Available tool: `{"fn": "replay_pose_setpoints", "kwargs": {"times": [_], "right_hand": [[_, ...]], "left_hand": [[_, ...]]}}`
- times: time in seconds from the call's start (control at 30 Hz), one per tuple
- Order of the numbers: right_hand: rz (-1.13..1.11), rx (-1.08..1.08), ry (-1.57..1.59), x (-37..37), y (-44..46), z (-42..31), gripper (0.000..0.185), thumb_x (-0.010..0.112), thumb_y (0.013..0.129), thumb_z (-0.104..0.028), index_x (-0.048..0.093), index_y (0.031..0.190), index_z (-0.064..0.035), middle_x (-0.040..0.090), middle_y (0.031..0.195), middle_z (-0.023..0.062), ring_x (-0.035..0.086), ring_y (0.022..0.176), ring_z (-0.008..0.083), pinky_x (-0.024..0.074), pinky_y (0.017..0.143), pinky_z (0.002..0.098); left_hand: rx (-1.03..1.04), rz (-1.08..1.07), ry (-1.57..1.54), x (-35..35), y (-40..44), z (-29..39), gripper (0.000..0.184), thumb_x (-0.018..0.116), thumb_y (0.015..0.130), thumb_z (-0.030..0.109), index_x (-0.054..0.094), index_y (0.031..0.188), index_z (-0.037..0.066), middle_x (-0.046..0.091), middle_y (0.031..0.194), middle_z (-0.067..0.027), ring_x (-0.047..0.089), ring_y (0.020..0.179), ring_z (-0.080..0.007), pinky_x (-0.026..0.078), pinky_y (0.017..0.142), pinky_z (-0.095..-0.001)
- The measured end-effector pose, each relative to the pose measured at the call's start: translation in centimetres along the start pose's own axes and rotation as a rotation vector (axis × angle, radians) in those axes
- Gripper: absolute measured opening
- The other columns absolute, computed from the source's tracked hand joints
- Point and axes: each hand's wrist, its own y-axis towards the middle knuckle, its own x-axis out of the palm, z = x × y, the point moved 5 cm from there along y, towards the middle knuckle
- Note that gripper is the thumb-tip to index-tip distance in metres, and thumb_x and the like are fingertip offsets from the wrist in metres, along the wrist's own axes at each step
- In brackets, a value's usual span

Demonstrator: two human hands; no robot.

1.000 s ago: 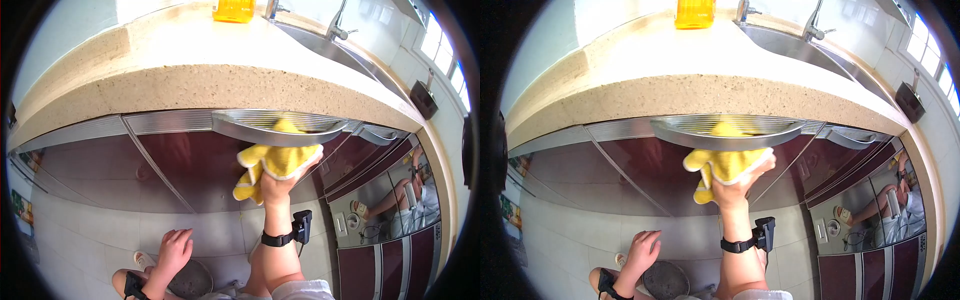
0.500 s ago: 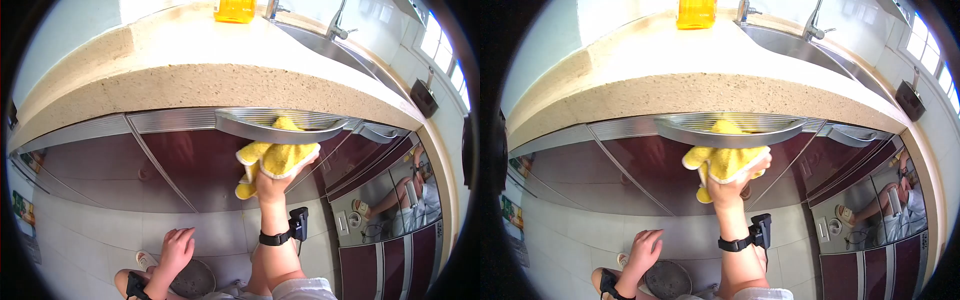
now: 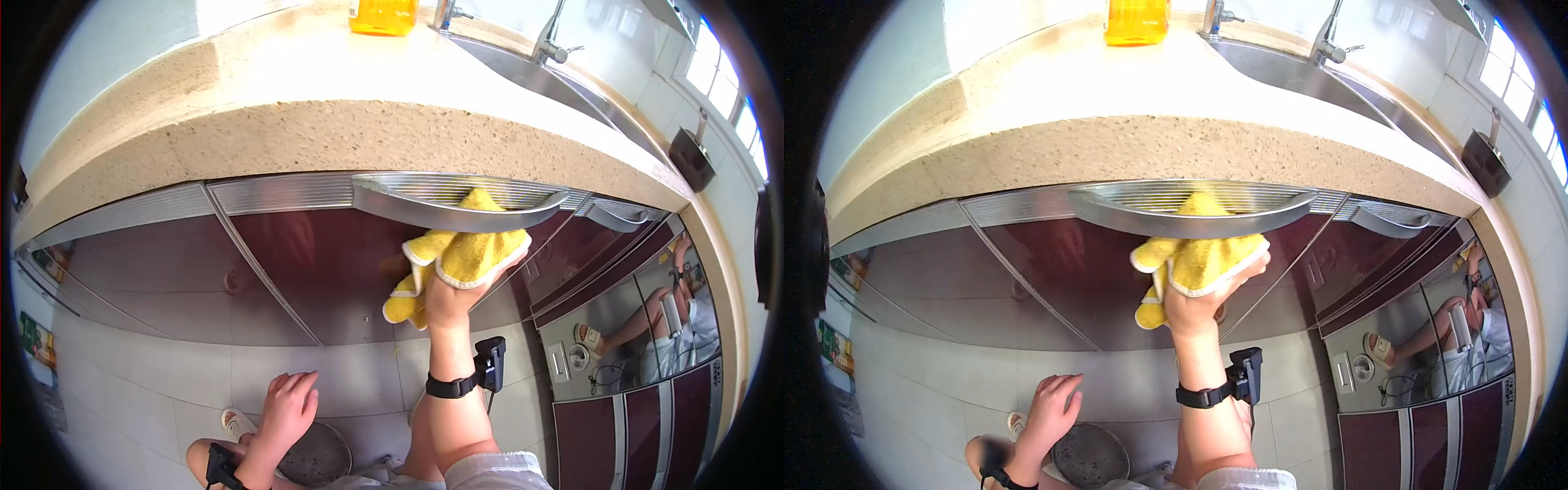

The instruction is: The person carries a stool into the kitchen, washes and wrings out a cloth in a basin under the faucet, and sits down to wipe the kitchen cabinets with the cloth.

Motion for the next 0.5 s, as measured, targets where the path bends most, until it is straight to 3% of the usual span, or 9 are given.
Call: {"fn": "replay_pose_setpoints", "kwargs": {"times": [0.07, 0.1, 0.4, 0.47, 0.5], "right_hand": [[-0.023, -0.007, 0.029, -0.1, 0.2, -1.6, 0.077, 0.08, 0.062, -0.025, 0.043, 0.125, -0.0014, 0.04, 0.116, 0.0218, 0.039, 0.101, 0.0392, 0.0313, 0.083, 0.0478], [0.012, 0.066, 0.15, -0.1, 0.0, -1.6, 0.064, 0.072, 0.071, -0.012, 0.043, 0.128, -0.0035, 0.039, 0.123, 0.0168, 0.038, 0.115, 0.0358, 0.0254, 0.101, 0.0477], [-0.024, 0.071, 0.155, 0.0, -0.3, -1.7, 0.063, 0.072, 0.071, -0.01, 0.045, 0.127, -0.0033, 0.036, 0.127, 0.0171, 0.037, 0.119, 0.0359, 0.0257, 0.102, 0.048], [0.027, 0.095, 0.114, 0.2, -0.7, -0.5, 0.082, 0.081, 0.061, -0.028, 0.042, 0.128, -0.0022, 0.039, 0.122, 0.0227, 0.038, 0.107, 0.0399, 0.0295, 0.088, 0.0487], [-0.012, 0.092, 0.068, 0.2, -0.7, -0.6, 0.085, 0.081, 0.063, -0.03, 0.039, 0.13, -0.0013, 0.038, 0.122, 0.0233, 0.037, 0.107, 0.0403, 0.0289, 0.089, 0.0495]], "left_hand": [[0.001, -0.002, -0.01, 0.1, -0.1, -0.1, 0.025, 0.058, 0.08, 0.008, 0.062, 0.104, -0.001, 0.064, 0.096, -0.0141, 0.06, 0.086, -0.0322, 0.045, 0.087, -0.0429], [0.002, -0.002, -0.01, 0.2, 0.0, 0.0, 0.025, 0.058, 0.08, 0.008, 0.062, 0.104, -0.001, 0.064, 0.096, -0.0141, 0.06, 0.086, -0.0322, 0.045, 0.087, -0.0429], [-0.008, -0.02, -0.008, 0.5, -0.1, -0.3, 0.025, 0.058, 0.08, 0.008, 0.062, 0.104, 0.0, 0.064, 0.096, -0.0145, 0.059, 0.088, -0.0327, 0.045, 0.088, -0.0431], [-0.015, -0.017, 0.008, 0.4, -0.2, -0.2, 0.026, 0.058, 0.08, 0.009, 0.062, 0.104, 0.0, 0.064, 0.096, -0.0148, 0.059, 0.089, -0.0326, 0.044, 0.089, -0.0431], [-0.015, -0.017, 0.01, 0.4, -0.2, -0.1, 0.026, 0.058, 0.08, 0.009, 0.062, 0.104, 0.0, 0.064, 0.096, -0.0148, 0.059, 0.089, -0.0326, 0.044, 0.089, -0.0431]]}}
